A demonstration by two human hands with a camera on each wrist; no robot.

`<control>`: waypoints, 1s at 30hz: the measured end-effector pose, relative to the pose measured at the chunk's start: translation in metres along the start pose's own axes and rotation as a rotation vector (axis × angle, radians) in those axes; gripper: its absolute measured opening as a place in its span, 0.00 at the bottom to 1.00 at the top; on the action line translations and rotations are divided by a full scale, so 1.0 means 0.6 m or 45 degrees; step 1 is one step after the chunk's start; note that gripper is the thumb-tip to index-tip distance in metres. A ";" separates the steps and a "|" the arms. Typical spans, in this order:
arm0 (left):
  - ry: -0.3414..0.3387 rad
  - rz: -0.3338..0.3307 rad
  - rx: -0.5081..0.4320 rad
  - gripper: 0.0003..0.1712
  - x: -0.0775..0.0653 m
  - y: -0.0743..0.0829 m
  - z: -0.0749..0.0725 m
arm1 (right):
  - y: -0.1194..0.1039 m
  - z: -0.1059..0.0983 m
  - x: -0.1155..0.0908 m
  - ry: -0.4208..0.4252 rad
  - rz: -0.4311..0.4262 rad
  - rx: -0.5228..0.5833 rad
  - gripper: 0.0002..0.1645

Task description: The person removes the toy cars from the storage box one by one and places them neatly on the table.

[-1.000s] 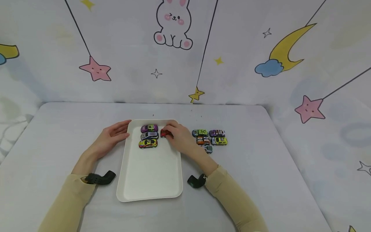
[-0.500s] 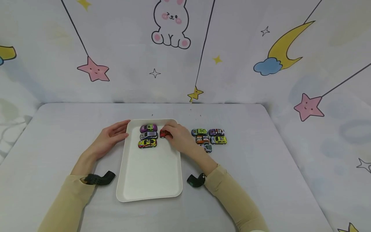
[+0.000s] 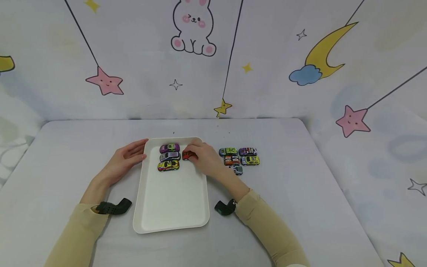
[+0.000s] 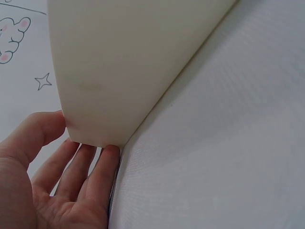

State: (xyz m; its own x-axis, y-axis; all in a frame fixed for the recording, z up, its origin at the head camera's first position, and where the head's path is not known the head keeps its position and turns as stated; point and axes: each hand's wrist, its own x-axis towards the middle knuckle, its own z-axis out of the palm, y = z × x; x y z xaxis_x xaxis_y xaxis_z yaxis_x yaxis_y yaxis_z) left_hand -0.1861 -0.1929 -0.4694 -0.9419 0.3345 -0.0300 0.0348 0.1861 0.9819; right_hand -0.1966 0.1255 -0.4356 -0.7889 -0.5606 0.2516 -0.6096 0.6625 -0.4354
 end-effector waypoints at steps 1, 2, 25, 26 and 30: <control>0.000 -0.003 0.000 0.37 0.000 0.000 0.001 | 0.000 -0.001 0.000 -0.003 -0.004 0.004 0.14; 0.001 -0.005 0.001 0.37 -0.001 -0.001 0.001 | 0.000 -0.001 -0.001 -0.006 -0.009 0.009 0.14; 0.020 -0.006 0.044 0.36 -0.001 -0.003 -0.001 | -0.005 -0.049 -0.041 0.174 -0.257 0.038 0.15; 0.018 -0.002 0.048 0.36 -0.001 -0.003 -0.001 | -0.004 -0.052 -0.044 0.167 -0.246 0.034 0.15; 0.011 0.014 0.048 0.36 0.000 -0.001 0.000 | 0.002 -0.063 -0.058 0.142 -0.198 0.004 0.16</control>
State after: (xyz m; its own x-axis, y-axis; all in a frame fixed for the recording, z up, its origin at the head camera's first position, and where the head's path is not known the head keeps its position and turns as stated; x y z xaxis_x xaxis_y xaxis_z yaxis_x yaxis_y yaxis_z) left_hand -0.1859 -0.1933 -0.4701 -0.9442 0.3289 -0.0175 0.0575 0.2169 0.9745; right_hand -0.1727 0.1643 -0.4124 -0.6889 -0.5976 0.4102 -0.7249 0.5703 -0.3865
